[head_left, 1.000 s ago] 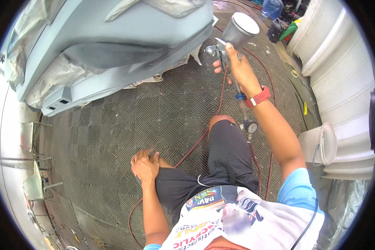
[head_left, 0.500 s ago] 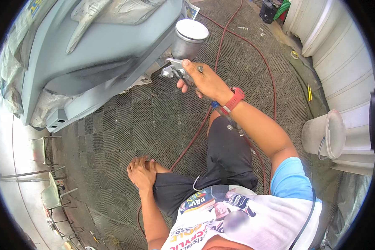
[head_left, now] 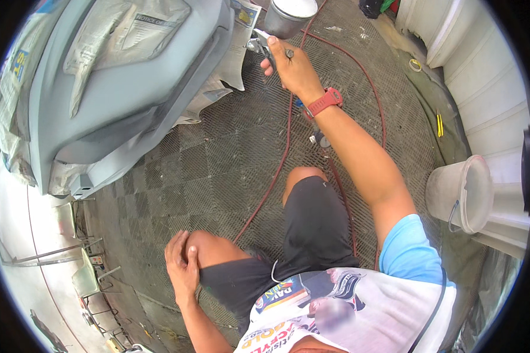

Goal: The person uses a spray gun to apply paint to a car bumper. They sit on the floor and systematically cover the surface, occasionally touching the bumper with their hand to check the finish.

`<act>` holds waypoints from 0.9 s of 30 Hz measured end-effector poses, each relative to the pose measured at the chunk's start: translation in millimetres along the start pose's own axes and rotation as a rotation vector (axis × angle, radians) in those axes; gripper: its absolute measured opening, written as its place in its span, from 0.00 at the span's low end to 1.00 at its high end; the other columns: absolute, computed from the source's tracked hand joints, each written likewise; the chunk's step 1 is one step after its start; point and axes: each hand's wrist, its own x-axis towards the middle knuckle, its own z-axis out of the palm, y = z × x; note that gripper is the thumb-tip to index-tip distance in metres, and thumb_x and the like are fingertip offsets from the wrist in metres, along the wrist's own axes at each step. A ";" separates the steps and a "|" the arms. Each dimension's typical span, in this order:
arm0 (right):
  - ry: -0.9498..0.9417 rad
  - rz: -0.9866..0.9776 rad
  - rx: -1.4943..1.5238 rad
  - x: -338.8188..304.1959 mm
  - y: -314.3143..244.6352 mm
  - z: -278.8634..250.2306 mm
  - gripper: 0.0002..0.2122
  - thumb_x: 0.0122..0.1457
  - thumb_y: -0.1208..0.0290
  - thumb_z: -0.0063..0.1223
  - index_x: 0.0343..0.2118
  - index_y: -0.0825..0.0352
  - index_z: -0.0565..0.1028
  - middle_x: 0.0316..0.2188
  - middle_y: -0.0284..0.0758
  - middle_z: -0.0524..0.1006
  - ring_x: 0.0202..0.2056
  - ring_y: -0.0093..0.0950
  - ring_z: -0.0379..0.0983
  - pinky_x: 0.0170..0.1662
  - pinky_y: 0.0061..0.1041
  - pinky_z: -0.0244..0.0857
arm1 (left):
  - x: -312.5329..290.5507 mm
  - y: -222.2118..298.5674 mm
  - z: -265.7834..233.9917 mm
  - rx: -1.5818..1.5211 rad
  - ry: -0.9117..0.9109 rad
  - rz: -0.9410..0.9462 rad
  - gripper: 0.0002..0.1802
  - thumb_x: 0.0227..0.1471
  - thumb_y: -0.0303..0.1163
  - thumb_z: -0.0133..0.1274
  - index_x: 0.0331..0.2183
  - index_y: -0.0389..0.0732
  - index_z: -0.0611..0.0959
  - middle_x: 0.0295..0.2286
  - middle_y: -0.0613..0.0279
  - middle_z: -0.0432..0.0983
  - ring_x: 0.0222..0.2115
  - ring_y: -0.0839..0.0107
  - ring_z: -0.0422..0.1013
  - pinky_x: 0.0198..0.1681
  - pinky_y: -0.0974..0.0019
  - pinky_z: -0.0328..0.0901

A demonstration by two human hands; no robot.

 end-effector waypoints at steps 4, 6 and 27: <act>-0.056 -0.069 -0.023 -9.1 19.4 -11.9 0.34 0.77 0.36 0.40 0.68 0.61 0.77 0.37 0.35 0.88 0.36 0.21 0.83 0.31 0.24 0.74 | -3.3 31.1 -11.6 -0.107 -0.039 0.122 0.35 0.69 0.60 0.53 0.58 0.39 0.85 0.61 0.48 0.78 0.63 0.44 0.70 0.68 0.42 0.63; -0.149 -0.105 -0.035 -19.4 29.0 -14.3 0.33 0.77 0.38 0.40 0.69 0.61 0.77 0.37 0.35 0.87 0.37 0.22 0.83 0.38 0.25 0.76 | -2.5 47.1 -9.9 -0.060 -0.047 0.199 0.38 0.68 0.64 0.52 0.57 0.38 0.85 0.60 0.48 0.78 0.63 0.43 0.70 0.69 0.42 0.62; 0.090 -0.197 0.330 12.0 107.4 31.1 0.29 0.75 0.41 0.50 0.55 0.67 0.84 0.27 0.40 0.85 0.31 0.29 0.86 0.38 0.30 0.77 | 82.0 59.1 26.0 0.076 -0.164 0.373 0.22 0.63 0.48 0.61 0.39 0.36 0.89 0.46 0.46 0.87 0.54 0.42 0.78 0.63 0.41 0.67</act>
